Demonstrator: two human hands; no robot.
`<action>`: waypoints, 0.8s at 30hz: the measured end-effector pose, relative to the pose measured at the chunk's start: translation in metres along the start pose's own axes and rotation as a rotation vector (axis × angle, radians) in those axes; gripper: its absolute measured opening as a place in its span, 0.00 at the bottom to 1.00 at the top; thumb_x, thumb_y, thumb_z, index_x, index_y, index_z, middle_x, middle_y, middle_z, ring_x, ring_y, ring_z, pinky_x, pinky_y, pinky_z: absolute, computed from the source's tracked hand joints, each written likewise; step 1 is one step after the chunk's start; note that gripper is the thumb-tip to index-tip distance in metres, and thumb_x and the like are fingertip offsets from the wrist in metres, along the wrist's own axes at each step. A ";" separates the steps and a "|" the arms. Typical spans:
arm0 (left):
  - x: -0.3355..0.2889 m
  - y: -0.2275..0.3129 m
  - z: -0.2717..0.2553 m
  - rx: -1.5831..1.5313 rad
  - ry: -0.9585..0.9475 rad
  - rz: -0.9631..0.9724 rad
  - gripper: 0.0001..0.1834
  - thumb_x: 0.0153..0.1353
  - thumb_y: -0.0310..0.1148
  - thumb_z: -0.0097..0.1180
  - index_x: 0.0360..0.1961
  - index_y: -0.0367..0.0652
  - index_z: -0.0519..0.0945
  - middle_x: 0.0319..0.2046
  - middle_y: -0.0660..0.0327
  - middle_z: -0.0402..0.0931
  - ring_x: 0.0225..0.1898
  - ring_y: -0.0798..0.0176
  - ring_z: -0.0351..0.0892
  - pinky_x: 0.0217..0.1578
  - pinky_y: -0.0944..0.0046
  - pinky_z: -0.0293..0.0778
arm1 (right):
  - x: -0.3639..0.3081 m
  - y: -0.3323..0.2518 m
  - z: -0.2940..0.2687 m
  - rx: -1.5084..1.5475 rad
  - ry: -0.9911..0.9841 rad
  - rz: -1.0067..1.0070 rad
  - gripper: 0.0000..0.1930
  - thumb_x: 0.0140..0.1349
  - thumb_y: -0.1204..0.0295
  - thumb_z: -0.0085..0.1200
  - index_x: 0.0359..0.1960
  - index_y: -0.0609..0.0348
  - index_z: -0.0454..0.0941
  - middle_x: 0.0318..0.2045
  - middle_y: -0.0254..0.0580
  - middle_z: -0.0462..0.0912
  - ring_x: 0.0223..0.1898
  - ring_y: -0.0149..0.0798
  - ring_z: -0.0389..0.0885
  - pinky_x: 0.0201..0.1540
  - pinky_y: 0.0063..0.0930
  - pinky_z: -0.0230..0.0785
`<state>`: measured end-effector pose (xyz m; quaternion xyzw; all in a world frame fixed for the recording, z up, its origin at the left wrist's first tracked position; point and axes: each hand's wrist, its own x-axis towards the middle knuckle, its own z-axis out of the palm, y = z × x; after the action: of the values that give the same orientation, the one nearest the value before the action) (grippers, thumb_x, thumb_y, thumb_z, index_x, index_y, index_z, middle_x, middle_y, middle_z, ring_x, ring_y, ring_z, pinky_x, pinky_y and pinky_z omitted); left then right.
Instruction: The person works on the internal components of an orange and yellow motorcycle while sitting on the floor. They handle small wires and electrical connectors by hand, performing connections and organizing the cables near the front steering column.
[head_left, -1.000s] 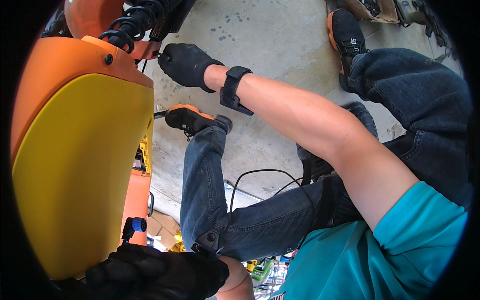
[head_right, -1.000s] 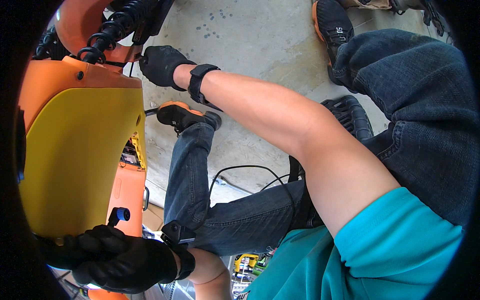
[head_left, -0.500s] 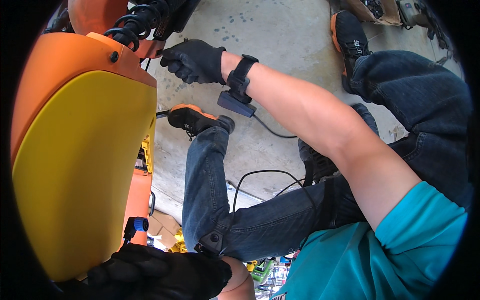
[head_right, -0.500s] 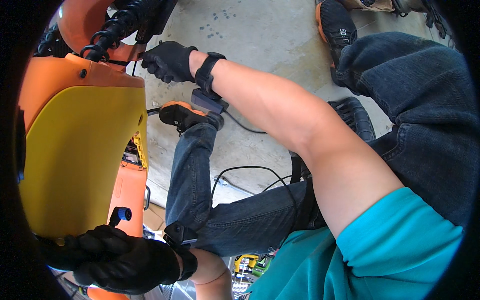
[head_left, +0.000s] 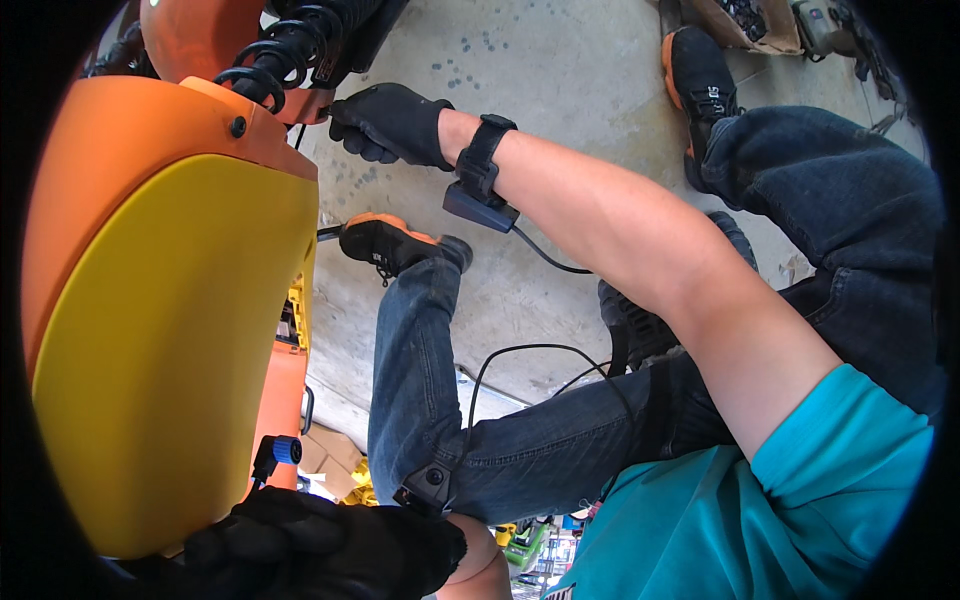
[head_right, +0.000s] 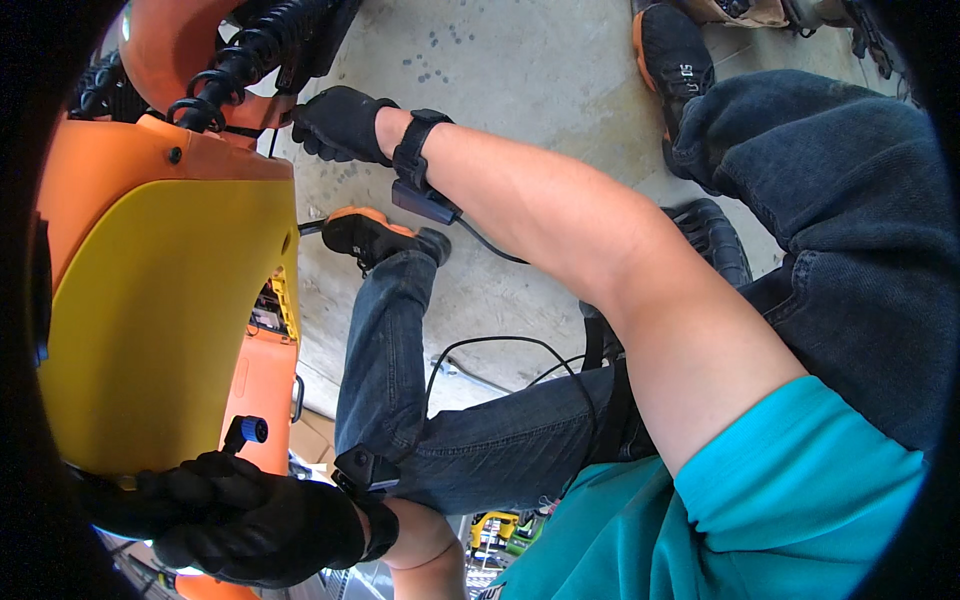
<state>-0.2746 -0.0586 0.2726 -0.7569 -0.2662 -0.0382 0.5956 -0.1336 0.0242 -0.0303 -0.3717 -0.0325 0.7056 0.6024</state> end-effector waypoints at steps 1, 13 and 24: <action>0.001 0.000 0.001 0.009 -0.009 -0.009 0.21 0.67 0.39 0.59 0.53 0.35 0.72 0.37 0.51 0.82 0.33 0.54 0.86 0.32 0.59 0.86 | 0.000 0.000 -0.001 0.029 0.003 0.018 0.13 0.67 0.62 0.49 0.35 0.58 0.79 0.22 0.30 0.73 0.19 0.27 0.66 0.22 0.21 0.58; 0.011 0.015 0.001 -0.259 0.026 -0.103 0.20 0.68 0.35 0.57 0.51 0.29 0.71 0.35 0.48 0.81 0.31 0.52 0.83 0.29 0.59 0.80 | 0.016 0.017 -0.014 0.750 -0.408 0.270 0.15 0.67 0.64 0.42 0.20 0.46 0.67 0.13 0.21 0.57 0.12 0.23 0.56 0.15 0.21 0.48; 0.004 0.015 -0.006 -0.400 -0.050 -0.283 0.17 0.68 0.39 0.58 0.50 0.37 0.74 0.34 0.50 0.81 0.31 0.56 0.84 0.30 0.62 0.84 | 0.019 0.022 -0.014 0.829 -0.503 0.286 0.17 0.71 0.59 0.39 0.21 0.43 0.63 0.14 0.18 0.58 0.13 0.20 0.55 0.16 0.17 0.46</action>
<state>-0.2632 -0.0655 0.2627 -0.8157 -0.3714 -0.1546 0.4156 -0.1435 0.0290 -0.0601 0.0793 0.1576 0.8024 0.5702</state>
